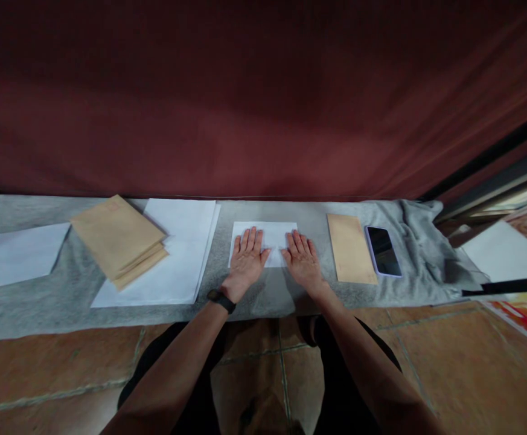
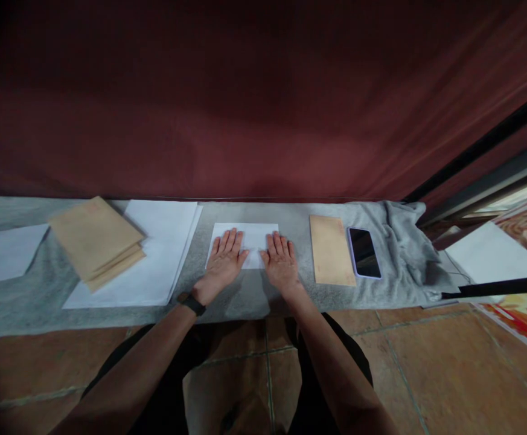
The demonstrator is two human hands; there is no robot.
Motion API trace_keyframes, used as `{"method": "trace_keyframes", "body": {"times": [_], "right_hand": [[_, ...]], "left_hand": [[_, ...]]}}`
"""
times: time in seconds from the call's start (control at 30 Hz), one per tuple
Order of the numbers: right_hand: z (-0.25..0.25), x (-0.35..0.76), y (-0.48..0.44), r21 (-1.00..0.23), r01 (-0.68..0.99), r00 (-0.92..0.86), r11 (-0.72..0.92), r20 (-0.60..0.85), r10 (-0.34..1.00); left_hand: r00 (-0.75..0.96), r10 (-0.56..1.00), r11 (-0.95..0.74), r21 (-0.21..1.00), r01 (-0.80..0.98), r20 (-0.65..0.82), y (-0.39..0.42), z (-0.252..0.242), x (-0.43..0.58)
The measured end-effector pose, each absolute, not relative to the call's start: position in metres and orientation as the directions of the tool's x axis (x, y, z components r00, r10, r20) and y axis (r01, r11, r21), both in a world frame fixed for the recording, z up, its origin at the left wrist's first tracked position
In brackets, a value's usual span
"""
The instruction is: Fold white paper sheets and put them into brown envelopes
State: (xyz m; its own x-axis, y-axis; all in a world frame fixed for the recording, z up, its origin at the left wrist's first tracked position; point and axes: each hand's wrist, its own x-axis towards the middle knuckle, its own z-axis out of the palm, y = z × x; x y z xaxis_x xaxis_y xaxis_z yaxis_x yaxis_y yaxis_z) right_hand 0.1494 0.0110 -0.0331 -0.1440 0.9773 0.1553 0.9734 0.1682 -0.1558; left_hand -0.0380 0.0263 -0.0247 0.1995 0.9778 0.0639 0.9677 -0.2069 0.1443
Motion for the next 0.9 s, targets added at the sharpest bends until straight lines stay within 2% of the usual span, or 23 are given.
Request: {"method": "trace_keyframes", "body": {"times": [0.37,0.47,0.7,0.9], "right_hand": [[-0.027,0.159,0.013,-0.142,0.986,-0.063,0.086,0.165,0.984],[-0.023,0.153,0.015,-0.179,0.975,-0.105,0.132,0.152,0.983],[-0.023,0.124,0.016,-0.358,0.891,-0.254,0.279,0.114,0.960],[-0.024,0.113,0.016,-0.327,0.900,-0.271,0.288,0.098,0.957]], "left_hand": [[0.218,0.974,-0.225,0.139,0.964,0.061,0.023,-0.018,-0.038],[0.252,0.965,-0.260,0.149,0.954,0.073,0.022,-0.016,-0.037],[0.296,0.953,-0.303,0.145,0.942,0.068,0.023,-0.014,-0.033],[0.303,0.952,-0.305,0.131,0.943,0.036,0.023,-0.013,-0.030]]}}
